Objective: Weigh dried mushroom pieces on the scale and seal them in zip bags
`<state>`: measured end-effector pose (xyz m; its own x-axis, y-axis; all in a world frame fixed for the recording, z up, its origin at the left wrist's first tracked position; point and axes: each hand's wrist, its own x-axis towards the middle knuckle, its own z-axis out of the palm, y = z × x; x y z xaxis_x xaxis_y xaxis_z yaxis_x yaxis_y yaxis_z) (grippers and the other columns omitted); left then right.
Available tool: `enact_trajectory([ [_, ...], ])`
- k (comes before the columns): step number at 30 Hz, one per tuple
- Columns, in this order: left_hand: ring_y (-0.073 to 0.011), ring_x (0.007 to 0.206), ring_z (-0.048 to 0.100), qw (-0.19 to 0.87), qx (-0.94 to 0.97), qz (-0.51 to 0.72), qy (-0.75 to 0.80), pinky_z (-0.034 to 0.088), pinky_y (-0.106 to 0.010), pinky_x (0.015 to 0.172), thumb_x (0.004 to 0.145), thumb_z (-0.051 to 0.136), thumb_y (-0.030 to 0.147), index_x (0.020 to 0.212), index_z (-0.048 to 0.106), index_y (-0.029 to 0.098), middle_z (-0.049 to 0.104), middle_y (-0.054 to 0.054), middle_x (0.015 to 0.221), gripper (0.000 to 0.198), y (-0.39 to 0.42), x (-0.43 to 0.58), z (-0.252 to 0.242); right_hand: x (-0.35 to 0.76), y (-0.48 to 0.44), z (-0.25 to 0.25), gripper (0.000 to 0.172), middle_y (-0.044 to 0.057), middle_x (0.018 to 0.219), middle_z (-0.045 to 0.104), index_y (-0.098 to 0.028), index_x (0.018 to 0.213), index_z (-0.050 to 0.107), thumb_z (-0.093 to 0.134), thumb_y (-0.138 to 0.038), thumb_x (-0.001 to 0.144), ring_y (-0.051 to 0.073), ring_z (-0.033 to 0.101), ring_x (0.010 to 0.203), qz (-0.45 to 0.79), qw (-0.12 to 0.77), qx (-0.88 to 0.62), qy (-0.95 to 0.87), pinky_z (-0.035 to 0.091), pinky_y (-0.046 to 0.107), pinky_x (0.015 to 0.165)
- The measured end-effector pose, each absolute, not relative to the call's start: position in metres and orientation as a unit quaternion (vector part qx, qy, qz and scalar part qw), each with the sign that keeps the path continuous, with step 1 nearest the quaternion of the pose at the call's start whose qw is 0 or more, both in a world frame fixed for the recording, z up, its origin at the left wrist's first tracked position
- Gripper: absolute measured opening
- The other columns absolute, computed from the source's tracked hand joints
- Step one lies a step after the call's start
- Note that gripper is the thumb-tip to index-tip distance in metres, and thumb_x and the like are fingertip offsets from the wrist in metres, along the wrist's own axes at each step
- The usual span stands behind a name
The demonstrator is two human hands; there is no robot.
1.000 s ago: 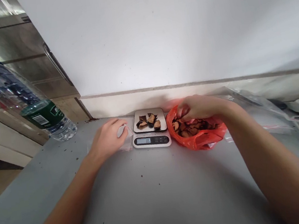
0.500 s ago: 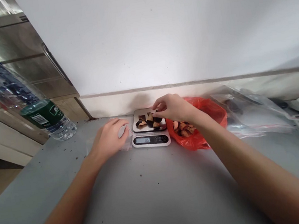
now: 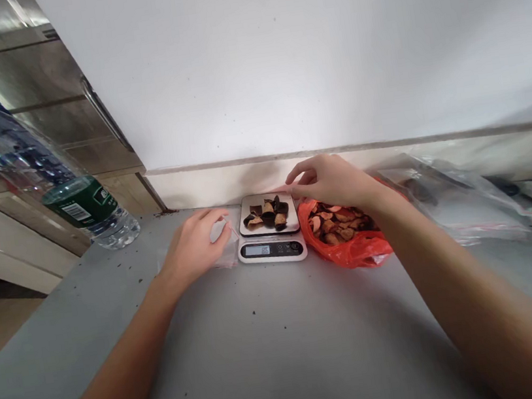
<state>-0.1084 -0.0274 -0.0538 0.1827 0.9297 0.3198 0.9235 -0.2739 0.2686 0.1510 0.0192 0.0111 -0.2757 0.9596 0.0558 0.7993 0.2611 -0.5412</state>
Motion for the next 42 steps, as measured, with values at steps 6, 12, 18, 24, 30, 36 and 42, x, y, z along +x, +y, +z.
enact_trajectory([
  [6, -0.0306, 0.105, 0.073, 0.013, 0.764, 0.219, 0.606, 0.058, -0.041, 0.088, 0.096, 0.046, 0.039, 0.115, 0.074, 0.021, 0.079, -0.011, 0.12, 0.038, -0.027, -0.108, -0.053, 0.151, 0.018, 0.014, 0.014, 0.009, 0.096, 0.081, -0.016, 0.1, 0.079, 0.071, -0.026, 0.093, 0.019, 0.072, 0.081, 0.227, 0.194, -0.557, -0.775, 0.051, 0.027, 0.067],
  [12, -0.0307, 0.105, 0.073, 0.017, 0.765, 0.221, 0.605, 0.059, -0.041, 0.09, 0.095, 0.045, 0.04, 0.116, 0.074, 0.02, 0.078, -0.012, 0.12, 0.041, -0.027, -0.108, -0.053, 0.15, 0.017, 0.016, 0.017, 0.007, 0.086, 0.08, -0.016, 0.101, 0.081, 0.071, -0.028, 0.092, 0.018, 0.069, 0.075, 0.217, 0.18, -0.564, -0.776, 0.051, 0.029, 0.067],
  [18, -0.0384, 0.134, 0.06, 0.053, 0.758, 0.167, 0.629, 0.054, -0.049, 0.105, 0.094, 0.051, 0.061, 0.137, 0.064, 0.022, 0.068, -0.014, 0.142, 0.059, -0.026, -0.111, -0.048, 0.142, 0.018, 0.024, 0.023, 0.008, 0.105, 0.081, -0.018, 0.111, 0.078, 0.074, -0.029, 0.091, 0.019, 0.073, 0.087, 0.241, 0.165, -0.568, -0.769, 0.053, 0.028, 0.072],
  [24, -0.0432, 0.14, 0.055, 0.118, 0.745, 0.092, 0.651, 0.053, -0.056, 0.106, 0.082, 0.065, 0.071, 0.157, 0.045, 0.027, 0.06, -0.017, 0.152, 0.09, -0.024, -0.118, -0.051, 0.114, 0.025, 0.022, 0.056, 0.012, 0.113, 0.079, -0.02, 0.137, 0.065, 0.076, -0.034, 0.085, 0.025, 0.074, 0.093, 0.232, 0.08, -0.613, -0.751, 0.055, 0.03, 0.07],
  [30, -0.0405, 0.145, 0.05, 0.127, 0.747, 0.131, 0.64, 0.052, -0.051, 0.107, 0.083, 0.066, 0.07, 0.159, 0.042, 0.031, 0.058, -0.014, 0.155, 0.09, -0.019, -0.123, -0.058, 0.082, 0.025, 0.017, 0.084, 0.023, 0.149, 0.058, -0.02, 0.151, 0.054, 0.08, -0.056, 0.08, 0.024, 0.075, 0.088, 0.216, -0.05, -0.626, -0.748, 0.056, 0.031, 0.064],
  [36, -0.0401, 0.138, 0.057, 0.162, 0.736, 0.113, 0.648, 0.052, -0.051, 0.106, 0.083, 0.065, 0.071, 0.16, 0.04, 0.026, 0.063, -0.015, 0.147, 0.093, -0.019, -0.126, -0.055, 0.068, 0.022, 0.016, 0.052, 0.023, 0.139, 0.063, -0.019, 0.122, 0.073, 0.082, -0.046, 0.078, 0.029, 0.075, 0.09, 0.172, -0.06, -0.62, -0.764, 0.058, 0.034, 0.066],
  [42, -0.0376, 0.131, 0.062, 0.181, 0.74, 0.142, 0.632, 0.055, -0.046, 0.101, 0.081, 0.067, 0.071, 0.161, 0.04, 0.023, 0.067, -0.015, 0.139, 0.097, -0.018, -0.126, -0.053, 0.077, 0.031, 0.003, 0.019, 0.015, 0.096, 0.079, -0.017, 0.092, 0.078, 0.074, -0.012, 0.075, 0.027, 0.075, 0.079, 0.229, 0.007, -0.584, -0.779, 0.056, 0.032, 0.063],
])
